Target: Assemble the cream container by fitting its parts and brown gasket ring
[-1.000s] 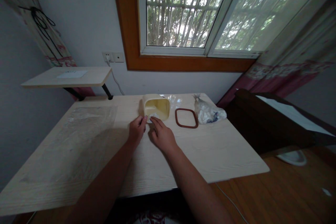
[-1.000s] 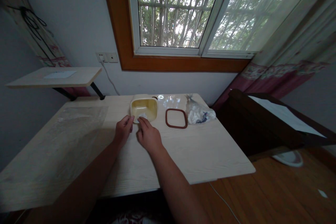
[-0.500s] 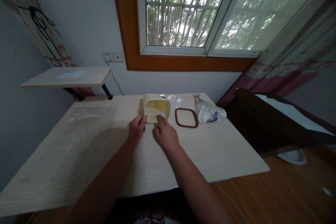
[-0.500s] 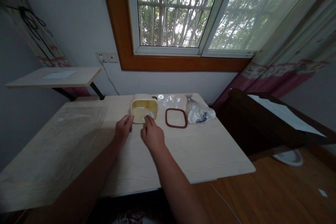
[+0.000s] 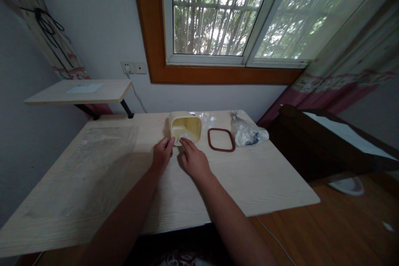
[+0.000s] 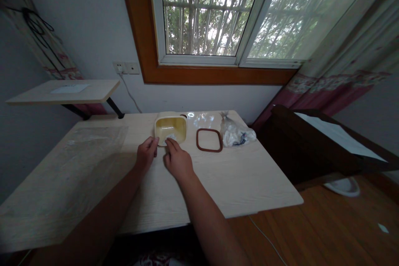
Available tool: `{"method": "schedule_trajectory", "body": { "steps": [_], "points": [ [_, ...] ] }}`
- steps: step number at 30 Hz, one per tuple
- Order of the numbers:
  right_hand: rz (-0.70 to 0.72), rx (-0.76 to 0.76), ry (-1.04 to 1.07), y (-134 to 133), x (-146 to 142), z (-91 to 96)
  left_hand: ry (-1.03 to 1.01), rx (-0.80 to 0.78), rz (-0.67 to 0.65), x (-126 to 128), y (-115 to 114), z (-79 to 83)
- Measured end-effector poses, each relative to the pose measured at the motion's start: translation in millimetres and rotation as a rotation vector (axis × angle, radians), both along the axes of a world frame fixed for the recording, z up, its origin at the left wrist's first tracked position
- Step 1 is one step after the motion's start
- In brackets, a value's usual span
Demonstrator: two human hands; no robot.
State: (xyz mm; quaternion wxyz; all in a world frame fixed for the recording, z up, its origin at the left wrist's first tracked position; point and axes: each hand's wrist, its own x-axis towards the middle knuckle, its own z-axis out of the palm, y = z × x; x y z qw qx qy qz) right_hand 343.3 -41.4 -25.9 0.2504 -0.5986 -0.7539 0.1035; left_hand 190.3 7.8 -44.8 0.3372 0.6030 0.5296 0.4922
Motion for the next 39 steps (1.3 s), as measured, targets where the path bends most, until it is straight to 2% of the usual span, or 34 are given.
{"method": "schedule_trajectory", "body": {
  "steps": [5, 8, 12, 18, 21, 25, 33, 39],
  "points": [
    [-0.169, -0.034, -0.095, 3, 7, 0.7, -0.003, -0.007, 0.001, 0, 1, -1.0],
    [-0.193, -0.045, -0.105, 3, 8, -0.6, -0.007, 0.005, -0.003, 0, 1, -1.6],
    [-0.131, -0.030, -0.055, 2, 3, -3.6, -0.014, 0.004, -0.017, 0, 1, -1.6],
    [0.071, 0.014, 0.036, -2, -5, -3.6, -0.005, 0.002, -0.027, 1, 0, -1.2],
    [0.093, 0.012, 0.042, -3, -6, -1.3, -0.012, 0.003, -0.028, 1, 0, -1.4],
    [0.033, 0.004, 0.017, -3, -3, 1.0, -0.002, 0.001, -0.019, 0, 0, -1.9],
    [-0.201, -0.075, -0.118, 2, 5, 1.9, -0.001, 0.006, -0.001, 1, 0, -0.9],
    [-0.169, -0.060, -0.099, 3, 5, -2.4, -0.030, 0.004, -0.001, 0, 1, -3.0]
  ]
}}
